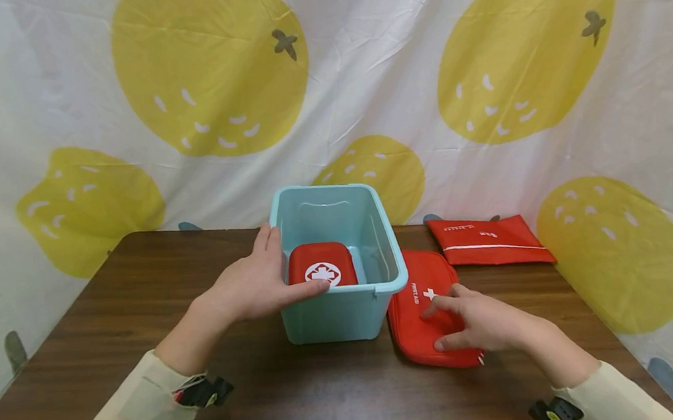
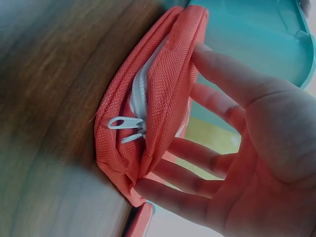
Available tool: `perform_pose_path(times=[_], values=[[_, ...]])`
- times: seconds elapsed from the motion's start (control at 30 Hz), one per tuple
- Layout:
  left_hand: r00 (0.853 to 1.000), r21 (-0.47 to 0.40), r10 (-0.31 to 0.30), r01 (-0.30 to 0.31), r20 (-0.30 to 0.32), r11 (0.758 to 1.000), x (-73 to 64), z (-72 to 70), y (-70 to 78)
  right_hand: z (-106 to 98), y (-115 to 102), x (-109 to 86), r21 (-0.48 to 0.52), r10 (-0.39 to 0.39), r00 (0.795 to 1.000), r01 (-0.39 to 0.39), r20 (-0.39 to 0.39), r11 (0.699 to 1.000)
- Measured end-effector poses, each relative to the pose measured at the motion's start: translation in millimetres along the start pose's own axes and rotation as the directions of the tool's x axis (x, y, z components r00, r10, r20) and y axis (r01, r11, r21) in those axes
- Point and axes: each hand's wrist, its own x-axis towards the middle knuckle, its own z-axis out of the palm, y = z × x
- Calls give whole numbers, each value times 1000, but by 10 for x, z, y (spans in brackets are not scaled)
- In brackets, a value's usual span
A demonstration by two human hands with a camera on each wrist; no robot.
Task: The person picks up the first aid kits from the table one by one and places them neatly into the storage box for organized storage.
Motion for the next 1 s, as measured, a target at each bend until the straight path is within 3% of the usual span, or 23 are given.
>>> perform_pose_path(times=[0.73,0.87,1.0], values=[[1000,4,2,-2,3,1000,8,-6,0,24,-163,-210,-37,32,999,-30,35,999],[1000,2,0,0,3,1000,7,-6,-1,-75,-181,-212,-70,56,998,-53,31,996],[1000,-3,1,-1,4,1000,5,-6,1,-259,-101,-153,-51,73,996,-75,-42,996]])
